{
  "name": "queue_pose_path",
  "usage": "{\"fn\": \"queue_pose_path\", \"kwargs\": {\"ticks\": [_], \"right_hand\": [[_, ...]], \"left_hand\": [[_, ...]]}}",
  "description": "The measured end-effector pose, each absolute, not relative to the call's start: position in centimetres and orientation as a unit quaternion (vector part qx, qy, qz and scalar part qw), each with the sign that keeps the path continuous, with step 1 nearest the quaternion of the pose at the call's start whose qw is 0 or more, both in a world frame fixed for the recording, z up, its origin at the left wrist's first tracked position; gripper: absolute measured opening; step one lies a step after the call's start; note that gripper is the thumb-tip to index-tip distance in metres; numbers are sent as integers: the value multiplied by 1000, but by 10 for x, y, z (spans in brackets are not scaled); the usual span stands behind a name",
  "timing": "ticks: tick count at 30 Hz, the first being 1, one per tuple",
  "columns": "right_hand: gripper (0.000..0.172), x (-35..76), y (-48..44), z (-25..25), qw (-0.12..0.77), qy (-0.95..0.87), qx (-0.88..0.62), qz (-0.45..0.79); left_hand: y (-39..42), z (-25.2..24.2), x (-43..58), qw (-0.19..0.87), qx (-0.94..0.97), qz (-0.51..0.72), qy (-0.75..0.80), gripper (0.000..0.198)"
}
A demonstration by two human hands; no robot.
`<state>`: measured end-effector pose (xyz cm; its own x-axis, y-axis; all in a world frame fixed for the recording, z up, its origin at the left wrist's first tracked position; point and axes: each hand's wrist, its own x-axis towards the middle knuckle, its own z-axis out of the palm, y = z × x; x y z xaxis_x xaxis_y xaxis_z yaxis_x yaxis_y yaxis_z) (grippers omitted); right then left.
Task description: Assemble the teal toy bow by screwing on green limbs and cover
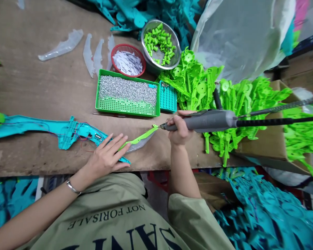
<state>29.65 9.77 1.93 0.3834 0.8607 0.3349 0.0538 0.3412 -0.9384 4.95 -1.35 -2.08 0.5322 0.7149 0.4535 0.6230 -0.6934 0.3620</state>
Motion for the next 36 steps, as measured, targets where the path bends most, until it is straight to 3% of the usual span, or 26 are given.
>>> {"fn": "queue_pose_path", "kwargs": {"ticks": [12, 18, 25, 32, 36], "right_hand": [[34, 304, 117, 27, 557, -546, -459, 425], [40, 297, 123, 42, 541, -585, -456, 396], [41, 288, 129, 36, 533, -605, -471, 358], [68, 300, 107, 45, 547, -631, -481, 267], [48, 304, 76, 65, 520, -679, -468, 220]], "left_hand": [[-14, -19, 45, 102, 881, 265, 378, 66], [-12, -17, 40, 77, 886, 241, 388, 70], [-1, -19, 32, 46, 901, 233, 362, 51], [23, 6, 19, -6, 910, 296, 290, 54], [34, 26, 16, 43, 904, 295, 305, 47]]}}
